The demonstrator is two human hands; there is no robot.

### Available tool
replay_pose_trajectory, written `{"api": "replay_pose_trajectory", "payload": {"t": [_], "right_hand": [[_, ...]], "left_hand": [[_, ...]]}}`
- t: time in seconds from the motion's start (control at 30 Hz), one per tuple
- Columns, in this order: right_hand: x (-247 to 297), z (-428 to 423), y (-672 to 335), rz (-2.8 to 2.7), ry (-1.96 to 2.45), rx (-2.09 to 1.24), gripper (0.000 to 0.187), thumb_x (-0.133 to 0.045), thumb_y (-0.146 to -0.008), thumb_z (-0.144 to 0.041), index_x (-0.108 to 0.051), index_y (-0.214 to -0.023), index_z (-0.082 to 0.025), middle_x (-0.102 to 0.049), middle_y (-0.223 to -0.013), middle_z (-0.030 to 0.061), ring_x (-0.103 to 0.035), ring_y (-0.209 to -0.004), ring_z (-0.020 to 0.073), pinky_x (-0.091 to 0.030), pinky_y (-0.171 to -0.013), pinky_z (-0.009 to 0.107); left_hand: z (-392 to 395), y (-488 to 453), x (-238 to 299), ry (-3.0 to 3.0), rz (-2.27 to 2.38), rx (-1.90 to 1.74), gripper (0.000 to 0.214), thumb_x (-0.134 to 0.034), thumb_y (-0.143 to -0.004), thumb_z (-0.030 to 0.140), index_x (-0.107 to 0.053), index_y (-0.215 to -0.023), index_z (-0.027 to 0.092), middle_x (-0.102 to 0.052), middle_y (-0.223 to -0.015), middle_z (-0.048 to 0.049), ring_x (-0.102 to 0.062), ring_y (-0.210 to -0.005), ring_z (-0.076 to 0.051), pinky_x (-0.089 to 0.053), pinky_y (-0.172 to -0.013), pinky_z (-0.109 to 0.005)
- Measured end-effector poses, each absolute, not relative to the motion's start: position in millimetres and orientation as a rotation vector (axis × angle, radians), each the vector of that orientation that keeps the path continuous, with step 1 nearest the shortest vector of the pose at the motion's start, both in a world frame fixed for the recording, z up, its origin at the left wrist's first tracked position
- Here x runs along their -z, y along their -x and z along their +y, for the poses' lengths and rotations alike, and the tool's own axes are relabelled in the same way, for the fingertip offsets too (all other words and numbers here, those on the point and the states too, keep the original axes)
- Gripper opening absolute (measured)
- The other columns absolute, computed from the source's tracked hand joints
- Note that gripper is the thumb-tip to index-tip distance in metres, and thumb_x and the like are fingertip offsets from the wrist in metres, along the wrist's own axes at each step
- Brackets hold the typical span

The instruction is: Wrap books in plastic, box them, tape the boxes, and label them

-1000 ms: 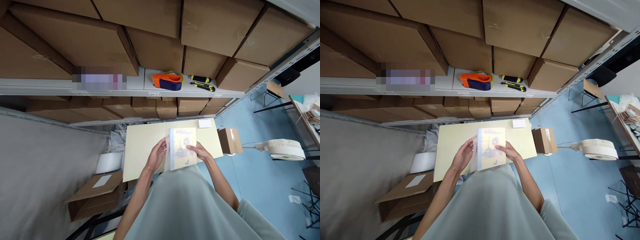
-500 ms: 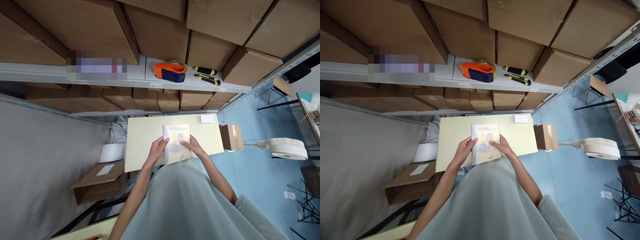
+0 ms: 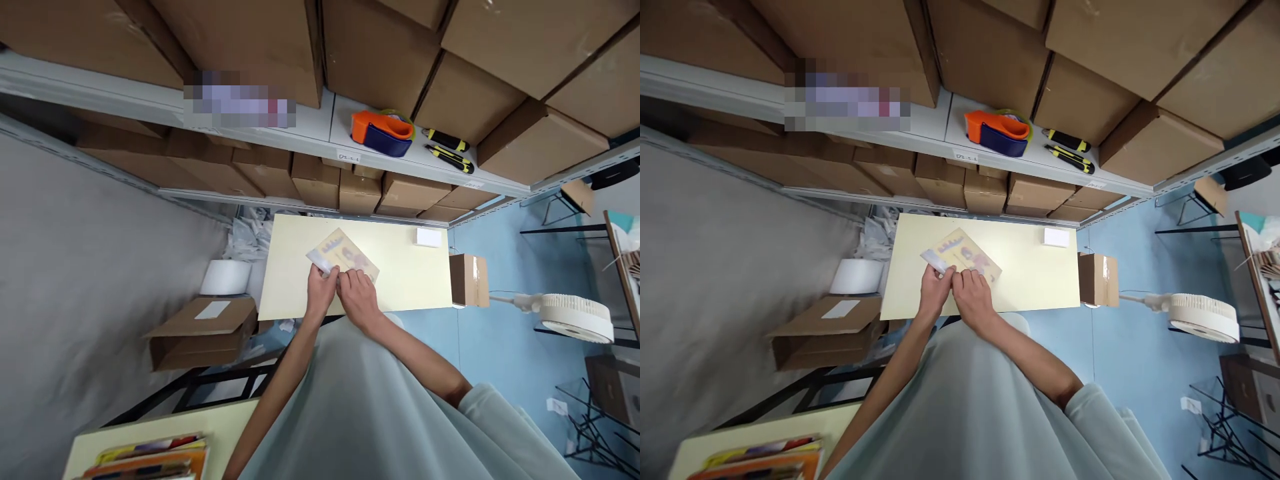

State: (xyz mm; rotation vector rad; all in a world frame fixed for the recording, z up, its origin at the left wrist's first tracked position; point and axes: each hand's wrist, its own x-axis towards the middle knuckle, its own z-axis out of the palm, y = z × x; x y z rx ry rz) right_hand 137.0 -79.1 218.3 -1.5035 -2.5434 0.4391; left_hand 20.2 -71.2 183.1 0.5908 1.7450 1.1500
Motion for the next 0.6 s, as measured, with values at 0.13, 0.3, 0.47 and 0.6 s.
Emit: {"api": "replay_pose_trajectory", "payload": {"t": [0.13,0.3,0.47,0.6], "right_hand": [[-210,-68,-134,-2.396,1.494,-0.628,0.015,-0.056,-0.105,-0.019,-0.067,-0.113,-0.023,-0.068,-0.107,0.0118,-0.066,-0.096,0.0265,-0.056,-0.088,0.04],[-192,-31,-134,-1.597,1.722,-1.397,0.024,-0.074,-0.089,-0.042,-0.073,-0.102,-0.021,-0.073,-0.093,0.0042,-0.068,-0.085,0.0216,-0.056,-0.079,0.033],[-160,-17,-122,-1.04,1.648,-1.821,0.046,-0.088,-0.073,-0.051,-0.077,-0.101,-0.017,-0.073,-0.08,0.0012,-0.068,-0.083,0.0195,-0.055,-0.081,0.032],[-126,-14,-91,-0.984,1.636,-1.886,0.052,-0.092,-0.069,-0.054,-0.079,-0.102,-0.017,-0.074,-0.079,0.0012,-0.069,-0.085,0.0202,-0.056,-0.086,0.035]], "left_hand": [[-80,-7,-182,-0.513,1.592,-1.219,0.046,-0.076,-0.085,0.053,-0.057,-0.112,0.021,-0.073,-0.117,-0.0096,-0.076,-0.099,-0.026,-0.066,-0.079,-0.037],[-94,32,-164,-0.578,1.612,-1.212,0.046,-0.073,-0.089,0.06,-0.063,-0.113,0.022,-0.071,-0.129,-0.0125,-0.075,-0.112,-0.027,-0.065,-0.089,-0.039],[-110,86,-120,-0.506,1.818,-1.099,0.047,-0.077,-0.084,0.048,-0.065,-0.122,0.022,-0.069,-0.14,-0.0156,-0.069,-0.125,-0.03,-0.063,-0.096,-0.039],[-106,123,-83,-0.514,1.7,-1.061,0.046,-0.075,-0.085,0.04,-0.066,-0.125,0.02,-0.077,-0.125,-0.0144,-0.075,-0.108,-0.027,-0.063,-0.096,-0.042]]}}
